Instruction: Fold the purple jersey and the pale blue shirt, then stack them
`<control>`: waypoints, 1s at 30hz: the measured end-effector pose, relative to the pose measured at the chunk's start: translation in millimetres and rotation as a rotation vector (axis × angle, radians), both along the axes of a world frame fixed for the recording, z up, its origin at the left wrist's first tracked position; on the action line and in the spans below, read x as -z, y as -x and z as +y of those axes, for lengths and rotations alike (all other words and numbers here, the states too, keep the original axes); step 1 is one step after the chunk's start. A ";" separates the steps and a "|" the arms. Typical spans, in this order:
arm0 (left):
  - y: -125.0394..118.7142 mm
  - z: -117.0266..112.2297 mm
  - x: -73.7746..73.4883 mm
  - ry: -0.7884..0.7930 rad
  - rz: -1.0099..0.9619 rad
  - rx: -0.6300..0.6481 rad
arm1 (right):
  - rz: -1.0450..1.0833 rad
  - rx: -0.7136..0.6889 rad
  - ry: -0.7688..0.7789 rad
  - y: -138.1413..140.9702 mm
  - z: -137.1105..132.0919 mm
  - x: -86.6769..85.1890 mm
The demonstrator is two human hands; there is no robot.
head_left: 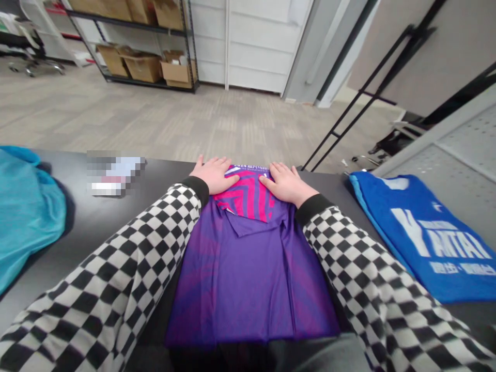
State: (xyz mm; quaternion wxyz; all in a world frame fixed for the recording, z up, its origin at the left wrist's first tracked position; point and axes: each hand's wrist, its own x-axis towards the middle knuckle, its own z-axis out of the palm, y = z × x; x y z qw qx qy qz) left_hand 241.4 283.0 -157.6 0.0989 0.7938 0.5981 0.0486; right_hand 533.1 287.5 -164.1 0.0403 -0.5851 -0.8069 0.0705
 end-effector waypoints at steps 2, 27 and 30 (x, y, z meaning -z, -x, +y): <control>-0.9 13.5 -1.2 0.031 0.013 -0.001 | 0.005 -0.003 0.007 -1.9 15.3 1.3; 54.7 -113.6 1.8 -0.219 -0.404 -0.114 | 0.290 0.237 -0.377 -88.6 -89.8 -15.7; 69.7 -180.7 6.4 -0.209 -0.510 -0.161 | 0.375 0.246 -0.385 -105.1 -156.8 -12.5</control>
